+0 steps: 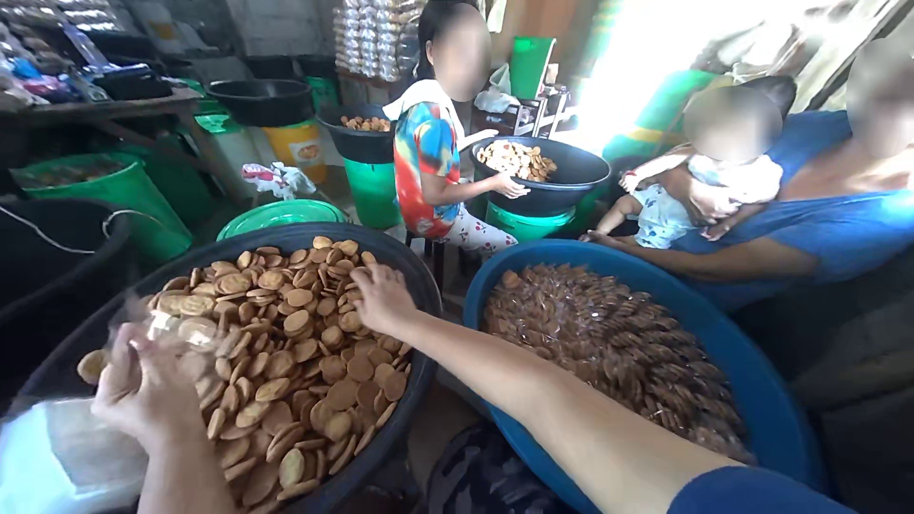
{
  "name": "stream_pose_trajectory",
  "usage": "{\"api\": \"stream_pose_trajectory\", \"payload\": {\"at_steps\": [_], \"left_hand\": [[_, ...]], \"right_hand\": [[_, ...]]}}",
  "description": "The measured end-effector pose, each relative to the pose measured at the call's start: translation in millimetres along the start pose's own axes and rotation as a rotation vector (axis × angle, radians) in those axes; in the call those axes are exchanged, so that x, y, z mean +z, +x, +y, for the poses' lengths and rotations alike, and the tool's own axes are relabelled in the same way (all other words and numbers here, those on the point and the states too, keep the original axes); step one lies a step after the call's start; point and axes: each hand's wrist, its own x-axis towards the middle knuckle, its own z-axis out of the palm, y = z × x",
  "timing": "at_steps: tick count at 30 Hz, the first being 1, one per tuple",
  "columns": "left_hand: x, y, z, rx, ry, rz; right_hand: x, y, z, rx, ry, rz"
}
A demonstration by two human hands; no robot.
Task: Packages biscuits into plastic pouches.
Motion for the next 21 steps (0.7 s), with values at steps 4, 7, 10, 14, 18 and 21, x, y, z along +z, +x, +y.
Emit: {"api": "stream_pose_trajectory", "payload": {"at_steps": [4, 7, 10, 14, 18, 21], "left_hand": [[-4.3, -6.4, 7.1, -0.115, 0.045, 0.022], [-5.2, -6.5, 2.5, -0.144, -0.107, 0.096], [-14.4, 3.1, -7.5, -0.140, -0.141, 0.185], [-22.1, 16.5, -12.2, -0.264, -0.151, 0.309], [-27.1, 20.5, 3.1, -0.363, -0.294, 0.407], [-28.3, 21.1, 8.7, -0.417, -0.324, 0.450]], "right_hand": [[30.3, 21.7, -79.1, -0.090, 0.187, -0.199], [56.0, 25.4, -100.7, -0.128, 0.359, -0.165], [70.7, 27.0, -95.3, -0.189, 0.368, -0.201], [75.4, 37.1, -74.0, -0.151, 0.322, -0.214], [81.1, 35.2, -73.5, -0.326, 0.348, -0.331], [85.7, 26.5, -85.6, -0.526, 0.119, -0.573]]}}
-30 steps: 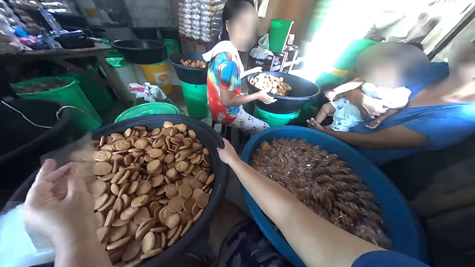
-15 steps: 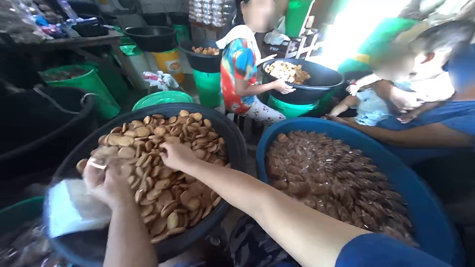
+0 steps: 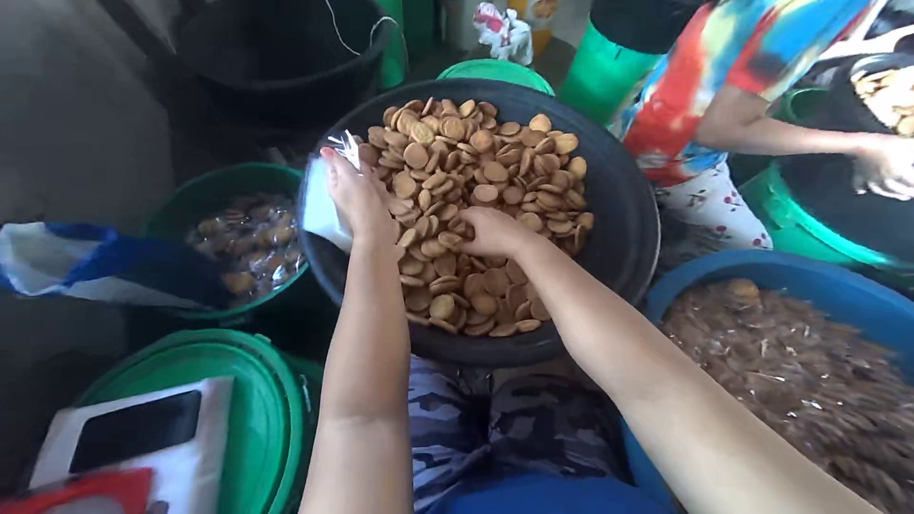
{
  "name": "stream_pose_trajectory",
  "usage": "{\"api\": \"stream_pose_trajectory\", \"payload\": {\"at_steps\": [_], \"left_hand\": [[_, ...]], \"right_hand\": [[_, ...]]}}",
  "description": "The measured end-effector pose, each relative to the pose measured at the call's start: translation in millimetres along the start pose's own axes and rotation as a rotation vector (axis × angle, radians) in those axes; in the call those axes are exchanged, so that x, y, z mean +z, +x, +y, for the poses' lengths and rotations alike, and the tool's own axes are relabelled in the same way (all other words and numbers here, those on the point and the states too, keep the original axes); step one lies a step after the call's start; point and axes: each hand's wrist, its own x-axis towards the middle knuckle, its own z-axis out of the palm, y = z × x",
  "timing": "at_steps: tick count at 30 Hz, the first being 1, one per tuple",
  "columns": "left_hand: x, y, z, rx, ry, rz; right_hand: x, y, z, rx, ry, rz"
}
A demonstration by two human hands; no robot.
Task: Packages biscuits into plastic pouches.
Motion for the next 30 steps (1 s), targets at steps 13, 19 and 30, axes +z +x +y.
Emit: {"api": "stream_pose_trajectory", "payload": {"at_steps": [13, 19, 30], "left_hand": [[3.2, 1.6, -2.6, -0.098, 0.014, 0.027], [0.8, 1.4, -3.2, -0.099, 0.046, 0.000], [4.7, 6.0, -5.0, -0.123, -0.016, -0.027]], "right_hand": [[14.7, -1.8, -32.8, -0.043, -0.220, -0.050], [2.7, 0.6, -6.1, 0.050, 0.186, -0.042], [9.9, -10.8, -38.5, -0.051, 0.027, 0.111]]}}
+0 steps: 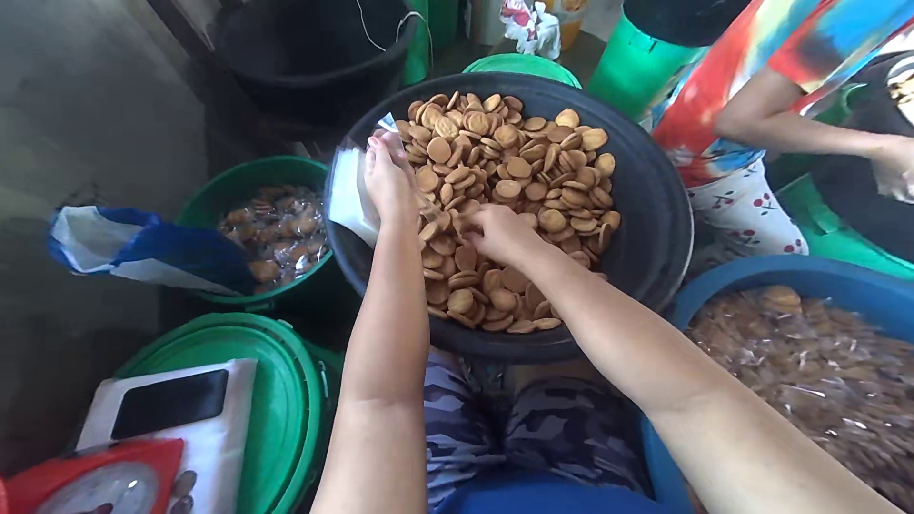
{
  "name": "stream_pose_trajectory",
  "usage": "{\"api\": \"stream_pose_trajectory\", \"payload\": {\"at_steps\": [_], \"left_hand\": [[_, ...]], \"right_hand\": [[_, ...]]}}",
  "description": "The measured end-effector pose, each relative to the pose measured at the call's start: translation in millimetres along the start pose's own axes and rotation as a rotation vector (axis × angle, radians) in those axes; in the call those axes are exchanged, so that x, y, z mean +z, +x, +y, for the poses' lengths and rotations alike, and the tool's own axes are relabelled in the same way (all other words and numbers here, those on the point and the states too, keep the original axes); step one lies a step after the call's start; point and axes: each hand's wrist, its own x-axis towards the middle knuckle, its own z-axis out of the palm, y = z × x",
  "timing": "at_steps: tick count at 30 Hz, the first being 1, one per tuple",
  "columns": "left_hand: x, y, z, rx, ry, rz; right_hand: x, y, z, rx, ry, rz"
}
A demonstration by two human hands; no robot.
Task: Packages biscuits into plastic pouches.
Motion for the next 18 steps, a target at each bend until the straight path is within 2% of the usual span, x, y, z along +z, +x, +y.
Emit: {"api": "stream_pose_trajectory", "payload": {"at_steps": [3, 6, 9, 13, 15, 18], "left_hand": [[0.3, -0.3, 0.7, 0.022, -0.014, -0.023], [-0.1, 0.1, 0.7, 0.028, 0.003, -0.025], [0.2, -0.2, -0.5, 0.007, -0.014, -0.015], [1.1, 0.7, -0.6, 0.005, -0.049, -0.014], [1.9, 1.3, -1.1, 0.014, -0.052, -0.012], [0.7, 1.8, 0.4, 0.058, -0.037, -0.046]], "right_hand": [[10.3, -1.8, -28.2, 0.023, -0.297, -0.055], [22.5, 4.1, -38.7, 0.085, -0.325, -0.150], [17.8, 9.7, -18.4, 0.082, -0.205, -0.116], [-8.0, 7.7, 21.8, 0.002, 0.267, 0.069], [-13.5, 3.1, 25.5, -0.048, 0.405, 0.081], [3.5, -3.8, 8.8, -0.186, 0.255, -0.001]]}}
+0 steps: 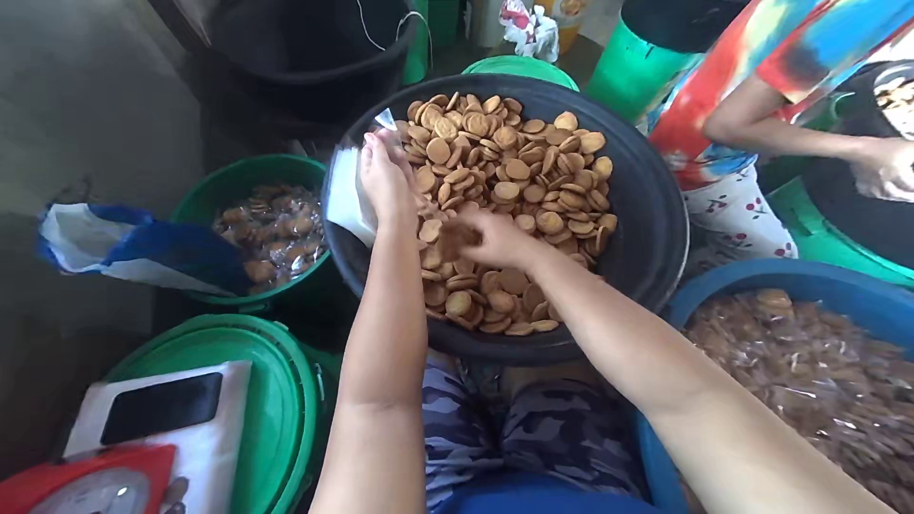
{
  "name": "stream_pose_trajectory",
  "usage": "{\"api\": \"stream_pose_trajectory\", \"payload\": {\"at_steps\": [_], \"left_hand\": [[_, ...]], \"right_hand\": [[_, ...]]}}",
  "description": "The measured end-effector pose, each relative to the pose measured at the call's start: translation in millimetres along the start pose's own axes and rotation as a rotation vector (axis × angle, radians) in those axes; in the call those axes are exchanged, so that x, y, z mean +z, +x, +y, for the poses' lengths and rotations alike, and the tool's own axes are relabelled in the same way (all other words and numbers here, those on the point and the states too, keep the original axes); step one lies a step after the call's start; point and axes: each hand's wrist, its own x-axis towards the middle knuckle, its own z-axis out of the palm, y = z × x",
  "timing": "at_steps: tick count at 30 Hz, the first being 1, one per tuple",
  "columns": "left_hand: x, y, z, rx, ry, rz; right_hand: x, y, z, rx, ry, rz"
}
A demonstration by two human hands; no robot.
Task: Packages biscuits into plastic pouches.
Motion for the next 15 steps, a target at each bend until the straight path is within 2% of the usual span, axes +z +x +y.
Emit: {"api": "stream_pose_trajectory", "payload": {"at_steps": [2, 4, 7, 9, 12, 15], "left_hand": [[-1.7, -4.4, 3.5, 0.020, 0.022, 0.015], [-2.1, -6.1, 6.7, 0.007, 0.028, 0.039], [-1.5, -7.8, 7.4, -0.011, 0.084, 0.017], [-7.1, -9.5, 6.3, -0.024, 0.147, -0.037], [-14.6, -7.9, 1.8, -0.049, 0.110, -0.116], [-18.0, 2.0, -9.6, -0.002, 0.153, -0.138]], "right_hand": [[17.8, -4.9, -21.4, -0.039, -0.243, -0.126], [35.5, -5.7, -28.6, -0.086, -0.381, -0.160], [44.4, -7.0, -37.8, -0.092, -0.437, -0.252], [44.5, -6.3, -39.5, -0.101, -0.385, -0.254], [17.8, 2.3, -27.9, 0.049, -0.096, -0.083], [-29.8, 0.3, -7.1, 0.174, 0.417, 0.315]]}}
